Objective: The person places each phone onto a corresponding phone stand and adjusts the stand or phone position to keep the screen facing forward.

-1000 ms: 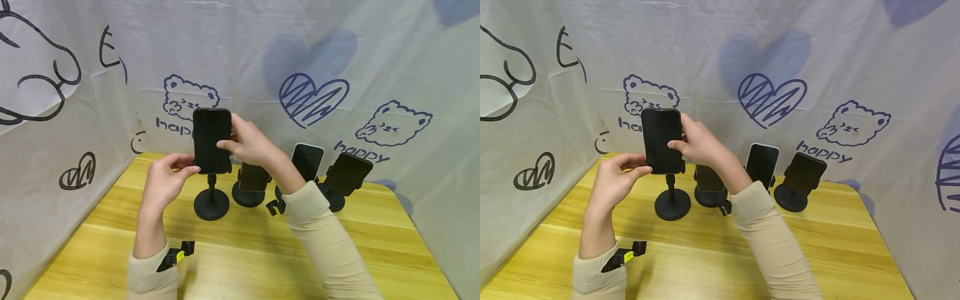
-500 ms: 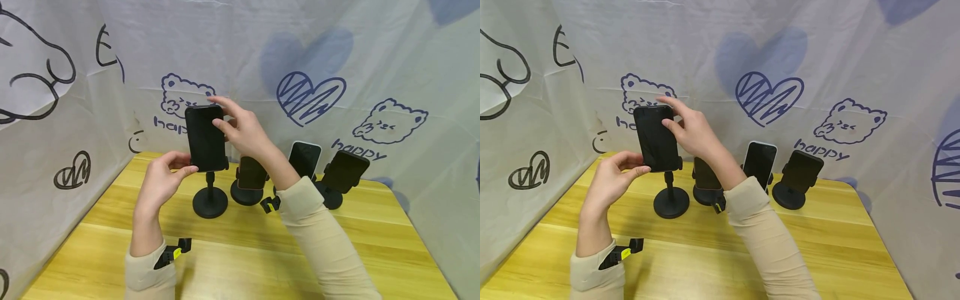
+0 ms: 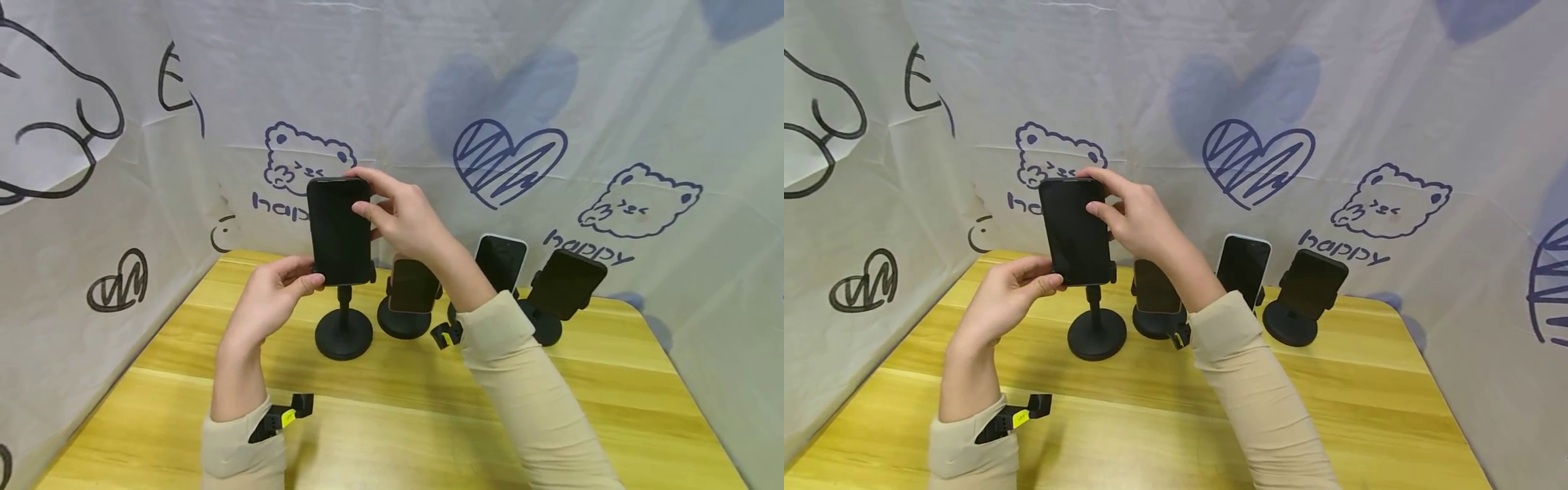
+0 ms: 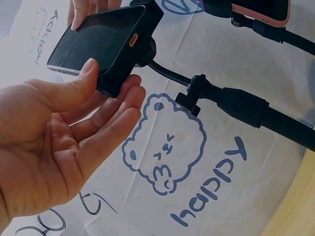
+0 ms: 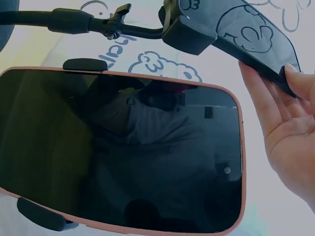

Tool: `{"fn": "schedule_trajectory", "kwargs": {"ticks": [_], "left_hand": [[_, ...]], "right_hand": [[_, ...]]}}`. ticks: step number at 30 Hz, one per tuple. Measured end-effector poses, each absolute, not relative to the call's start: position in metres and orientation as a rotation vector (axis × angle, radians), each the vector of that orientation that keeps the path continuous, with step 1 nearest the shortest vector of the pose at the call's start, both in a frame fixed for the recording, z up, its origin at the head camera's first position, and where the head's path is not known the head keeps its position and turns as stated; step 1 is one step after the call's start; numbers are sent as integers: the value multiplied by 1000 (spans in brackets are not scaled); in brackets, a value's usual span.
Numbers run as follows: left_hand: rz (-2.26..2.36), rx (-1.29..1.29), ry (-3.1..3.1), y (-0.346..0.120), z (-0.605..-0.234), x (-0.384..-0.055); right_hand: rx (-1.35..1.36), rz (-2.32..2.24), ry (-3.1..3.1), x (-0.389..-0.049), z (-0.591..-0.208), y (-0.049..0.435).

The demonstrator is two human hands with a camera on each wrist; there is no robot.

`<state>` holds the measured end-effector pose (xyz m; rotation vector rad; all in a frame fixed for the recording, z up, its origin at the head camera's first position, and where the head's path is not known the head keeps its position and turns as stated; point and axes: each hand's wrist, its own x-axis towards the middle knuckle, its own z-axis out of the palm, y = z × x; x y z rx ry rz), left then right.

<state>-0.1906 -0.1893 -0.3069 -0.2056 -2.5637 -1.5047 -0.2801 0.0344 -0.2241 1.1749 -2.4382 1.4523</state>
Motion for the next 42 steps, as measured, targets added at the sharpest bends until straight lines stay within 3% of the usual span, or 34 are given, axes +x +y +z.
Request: {"fn": "schedule_trajectory", "kwargs": {"ticks": [42], "left_hand": [[-1540,-136,-2544,-187,-306,-191]], "right_hand": [[1195,1388,-2478,-278,-229,41]]}}
